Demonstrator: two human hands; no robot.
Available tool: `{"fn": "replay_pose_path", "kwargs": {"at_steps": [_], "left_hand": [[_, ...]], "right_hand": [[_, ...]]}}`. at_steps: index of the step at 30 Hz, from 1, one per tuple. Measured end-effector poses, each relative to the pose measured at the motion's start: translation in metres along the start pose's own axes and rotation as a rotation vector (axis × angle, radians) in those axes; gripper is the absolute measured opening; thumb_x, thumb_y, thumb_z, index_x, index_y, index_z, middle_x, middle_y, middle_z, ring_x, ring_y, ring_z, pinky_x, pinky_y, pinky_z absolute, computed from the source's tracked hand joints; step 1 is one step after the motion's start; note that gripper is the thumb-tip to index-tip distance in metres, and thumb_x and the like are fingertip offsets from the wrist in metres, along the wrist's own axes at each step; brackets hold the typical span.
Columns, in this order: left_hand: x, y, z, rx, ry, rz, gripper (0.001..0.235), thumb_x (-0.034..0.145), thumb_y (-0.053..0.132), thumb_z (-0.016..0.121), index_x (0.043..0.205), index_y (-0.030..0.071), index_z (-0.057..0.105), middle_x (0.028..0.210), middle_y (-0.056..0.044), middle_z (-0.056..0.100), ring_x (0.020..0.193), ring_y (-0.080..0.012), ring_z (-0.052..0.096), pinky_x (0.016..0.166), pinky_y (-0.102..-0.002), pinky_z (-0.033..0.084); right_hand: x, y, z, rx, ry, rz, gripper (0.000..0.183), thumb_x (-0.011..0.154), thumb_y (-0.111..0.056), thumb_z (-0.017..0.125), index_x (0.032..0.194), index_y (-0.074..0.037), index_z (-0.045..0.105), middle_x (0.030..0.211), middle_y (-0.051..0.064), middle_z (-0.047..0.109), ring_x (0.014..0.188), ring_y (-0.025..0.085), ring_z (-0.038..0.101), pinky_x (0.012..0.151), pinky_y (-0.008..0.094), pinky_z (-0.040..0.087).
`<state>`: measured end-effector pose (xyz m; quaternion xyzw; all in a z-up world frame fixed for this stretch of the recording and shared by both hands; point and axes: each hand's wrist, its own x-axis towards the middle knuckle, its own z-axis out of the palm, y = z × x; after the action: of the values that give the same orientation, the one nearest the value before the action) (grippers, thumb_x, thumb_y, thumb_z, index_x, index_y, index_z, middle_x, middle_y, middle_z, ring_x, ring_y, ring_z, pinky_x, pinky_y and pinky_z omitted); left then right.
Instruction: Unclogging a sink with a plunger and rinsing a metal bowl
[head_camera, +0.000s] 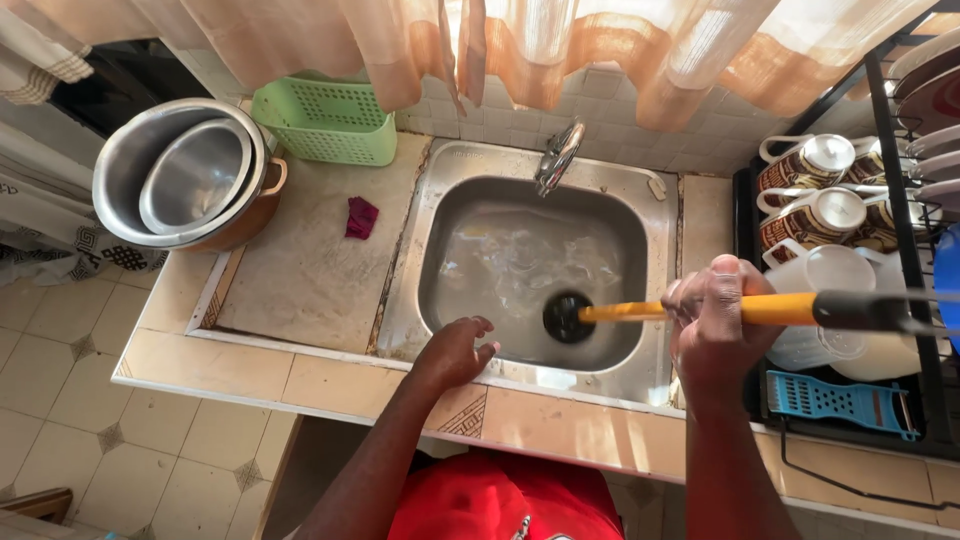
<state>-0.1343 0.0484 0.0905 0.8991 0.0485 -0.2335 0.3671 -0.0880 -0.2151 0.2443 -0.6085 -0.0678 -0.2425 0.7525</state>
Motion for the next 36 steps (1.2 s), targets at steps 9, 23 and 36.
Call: {"fn": "replay_pose_path", "kwargs": {"at_steps": [9,23,36], "left_hand": [[-0.025,0.024,-0.013,-0.085,-0.037,-0.137,0.045,0.098,0.035,0.064,0.139,0.016,0.06,0.146,-0.007,0.06,0.124,-0.0287,0.064,0.102,-0.042,0.049],[-0.023,0.021,-0.019,-0.048,0.006,-0.036,0.041,0.096,0.024,0.066,0.136,0.013,0.063,0.132,-0.013,0.068,0.122,-0.0337,0.065,0.101,-0.047,0.051],[-0.039,0.014,-0.026,-0.101,0.072,-0.053,0.044,0.096,0.034,0.061,0.135,0.014,0.062,0.137,-0.006,0.066,0.121,-0.028,0.063,0.097,-0.044,0.049]], "right_hand": [[-0.001,0.001,0.001,-0.083,0.052,0.022,0.026,0.105,-0.014,0.047,0.079,-0.01,0.043,0.054,-0.001,0.03,0.045,0.01,0.034,0.047,0.027,0.039],[0.003,0.005,-0.013,0.128,-0.232,-0.042,0.039,0.107,-0.015,0.047,0.07,-0.014,0.037,0.053,-0.001,0.024,0.041,0.011,0.027,0.042,0.028,0.031],[-0.012,-0.022,-0.012,0.054,-0.363,-0.092,0.034,0.106,-0.027,0.049,0.079,-0.019,0.03,0.055,-0.006,0.024,0.044,0.007,0.023,0.044,0.027,0.025]]}}
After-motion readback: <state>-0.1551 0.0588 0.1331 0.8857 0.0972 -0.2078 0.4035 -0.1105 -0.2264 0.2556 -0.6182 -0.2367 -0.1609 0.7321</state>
